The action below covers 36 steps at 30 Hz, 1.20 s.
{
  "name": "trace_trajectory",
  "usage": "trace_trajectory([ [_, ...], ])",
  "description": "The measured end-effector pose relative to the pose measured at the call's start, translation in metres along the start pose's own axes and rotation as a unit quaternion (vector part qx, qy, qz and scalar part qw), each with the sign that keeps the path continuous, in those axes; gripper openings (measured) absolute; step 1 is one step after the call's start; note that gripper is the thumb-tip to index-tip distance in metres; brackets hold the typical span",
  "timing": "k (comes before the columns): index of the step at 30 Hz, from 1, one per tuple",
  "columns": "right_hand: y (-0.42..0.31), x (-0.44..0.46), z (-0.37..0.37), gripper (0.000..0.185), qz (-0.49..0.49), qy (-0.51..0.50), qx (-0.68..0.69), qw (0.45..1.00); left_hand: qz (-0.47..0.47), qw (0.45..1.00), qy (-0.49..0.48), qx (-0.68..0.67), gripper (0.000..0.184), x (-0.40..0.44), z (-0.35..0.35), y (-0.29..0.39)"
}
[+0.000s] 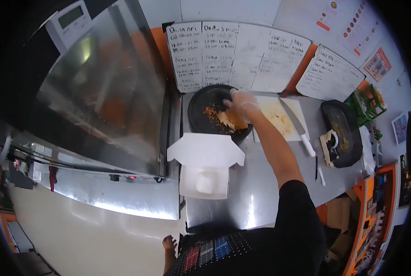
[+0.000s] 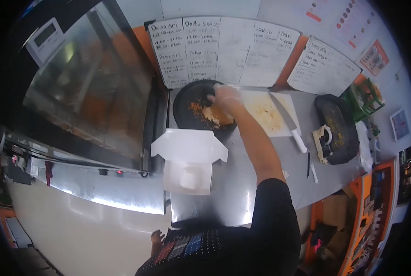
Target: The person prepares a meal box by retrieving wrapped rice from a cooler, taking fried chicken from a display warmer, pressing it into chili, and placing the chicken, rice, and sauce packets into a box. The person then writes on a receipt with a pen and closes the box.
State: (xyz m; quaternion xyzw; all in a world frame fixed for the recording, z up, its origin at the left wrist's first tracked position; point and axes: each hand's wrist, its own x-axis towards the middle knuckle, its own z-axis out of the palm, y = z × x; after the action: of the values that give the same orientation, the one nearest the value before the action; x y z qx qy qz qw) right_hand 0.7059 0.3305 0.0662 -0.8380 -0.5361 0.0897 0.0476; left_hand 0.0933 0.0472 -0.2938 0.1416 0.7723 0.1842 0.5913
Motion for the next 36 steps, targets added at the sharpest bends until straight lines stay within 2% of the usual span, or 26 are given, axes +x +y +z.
trace_trajectory([
  [2, 0.010, 0.023, 0.033, 0.041, -0.032, 0.007, -0.026, 0.999, 0.000, 1.000, 0.007, -0.010, 0.046, -0.006, 0.000, 0.002],
  [3, 0.029, 0.042, 0.067, 0.035, -0.056, 0.066, -0.032, 0.996, -0.004, 1.000, 0.013, -0.012, 0.045, -0.010, -0.003, -0.001],
  [6, 0.019, 0.011, 0.058, 0.034, -0.033, 0.175, -0.049, 0.983, 0.009, 0.999, -0.007, -0.048, 0.043, 0.003, -0.016, -0.029],
  [7, 0.020, 0.007, 0.073, 0.041, -0.033, 0.198, -0.060, 0.978, -0.010, 0.999, 0.035, -0.034, 0.044, -0.024, -0.005, -0.014],
  [9, 0.020, -0.014, 0.079, 0.047, -0.058, 0.133, -0.035, 0.989, 0.013, 1.000, 0.001, 0.004, 0.043, -0.014, -0.005, -0.028],
  [11, 0.022, -0.034, 0.080, 0.053, -0.080, 0.072, -0.012, 0.994, 0.091, 0.990, -0.036, 0.104, 0.043, 0.027, -0.021, -0.074],
  [13, 0.017, -0.047, 0.082, 0.052, -0.125, 0.077, -0.003, 0.989, 0.132, 0.972, -0.051, 0.186, 0.042, 0.043, -0.024, -0.091],
  [14, 0.015, -0.050, 0.082, 0.052, -0.147, 0.081, 0.002, 0.986, 0.073, 0.977, -0.031, 0.197, 0.042, 0.047, -0.020, -0.090],
  [16, 0.011, -0.050, 0.084, 0.051, -0.156, 0.062, -0.014, 0.986, 0.159, 0.942, -0.082, 0.284, 0.042, 0.045, -0.024, -0.076],
  [18, 0.005, -0.047, 0.076, 0.050, -0.158, 0.040, -0.019, 0.986, 0.192, 0.943, -0.099, 0.253, 0.043, 0.047, -0.019, -0.060],
  [20, 0.004, -0.046, 0.070, 0.046, -0.161, 0.030, -0.030, 0.986, 0.166, 0.977, -0.082, 0.103, 0.045, 0.049, -0.008, -0.055],
  [21, 0.004, -0.045, 0.070, 0.044, -0.163, 0.023, -0.036, 0.986, 0.028, 0.999, -0.026, -0.002, 0.045, 0.006, 0.010, -0.013],
  [24, 0.007, -0.035, 0.082, 0.040, -0.163, -0.004, -0.041, 0.986, 0.044, 0.999, -0.021, -0.006, 0.044, 0.000, 0.019, 0.012],
  [27, 0.002, -0.034, 0.084, 0.039, -0.133, 0.011, -0.072, 0.988, 0.052, 0.998, -0.019, -0.006, 0.043, -0.005, 0.023, 0.020],
  [31, -0.003, -0.044, 0.078, 0.038, -0.126, 0.042, -0.056, 0.990, 0.066, 0.997, -0.037, -0.016, 0.042, -0.002, 0.017, -0.006],
  [33, -0.006, -0.040, 0.076, 0.038, -0.094, -0.001, -0.055, 0.994, 0.107, 0.993, -0.048, -0.031, 0.042, 0.012, 0.009, -0.037],
  [36, -0.009, -0.040, 0.073, 0.035, -0.075, -0.023, -0.052, 0.996, 0.227, 0.954, -0.046, 0.191, 0.037, 0.043, -0.011, -0.079],
])
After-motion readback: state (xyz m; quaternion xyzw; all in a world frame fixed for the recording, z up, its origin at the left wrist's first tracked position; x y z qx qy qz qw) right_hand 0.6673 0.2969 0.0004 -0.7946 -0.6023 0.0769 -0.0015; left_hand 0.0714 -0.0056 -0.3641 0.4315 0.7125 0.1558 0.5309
